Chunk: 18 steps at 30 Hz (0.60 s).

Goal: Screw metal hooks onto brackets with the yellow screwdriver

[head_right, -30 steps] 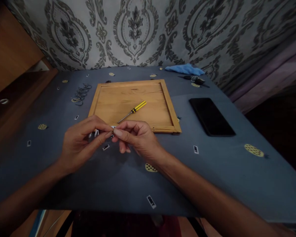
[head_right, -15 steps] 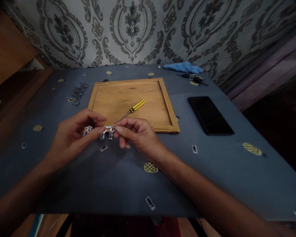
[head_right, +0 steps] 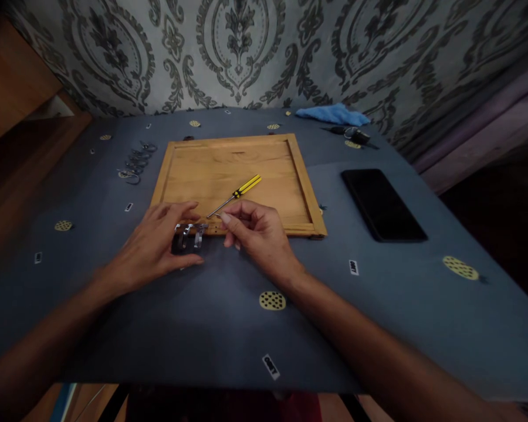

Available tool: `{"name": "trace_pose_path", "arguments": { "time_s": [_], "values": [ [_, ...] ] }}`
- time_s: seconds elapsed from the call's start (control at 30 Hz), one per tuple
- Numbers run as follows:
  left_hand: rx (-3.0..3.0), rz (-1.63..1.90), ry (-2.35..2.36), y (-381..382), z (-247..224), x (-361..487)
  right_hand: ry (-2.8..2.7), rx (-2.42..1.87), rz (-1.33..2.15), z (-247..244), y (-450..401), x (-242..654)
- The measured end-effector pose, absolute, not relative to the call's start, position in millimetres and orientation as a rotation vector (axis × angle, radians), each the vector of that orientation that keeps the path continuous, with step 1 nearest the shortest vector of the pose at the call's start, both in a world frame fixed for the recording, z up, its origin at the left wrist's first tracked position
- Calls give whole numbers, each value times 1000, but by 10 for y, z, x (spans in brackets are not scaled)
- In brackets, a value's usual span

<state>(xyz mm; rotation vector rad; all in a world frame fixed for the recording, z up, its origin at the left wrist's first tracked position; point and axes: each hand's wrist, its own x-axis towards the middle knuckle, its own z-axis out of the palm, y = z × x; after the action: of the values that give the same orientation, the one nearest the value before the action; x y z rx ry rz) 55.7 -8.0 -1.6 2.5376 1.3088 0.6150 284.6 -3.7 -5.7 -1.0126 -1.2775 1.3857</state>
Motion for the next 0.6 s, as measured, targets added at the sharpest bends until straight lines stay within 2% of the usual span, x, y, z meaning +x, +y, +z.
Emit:
{"name": "trace_pose_path", "arguments": {
  "time_s": [0.6],
  "values": [
    [2512,544,1358,-70,-1,599,-1283,-972,1387,-39,-25,2867]
  ]
}}
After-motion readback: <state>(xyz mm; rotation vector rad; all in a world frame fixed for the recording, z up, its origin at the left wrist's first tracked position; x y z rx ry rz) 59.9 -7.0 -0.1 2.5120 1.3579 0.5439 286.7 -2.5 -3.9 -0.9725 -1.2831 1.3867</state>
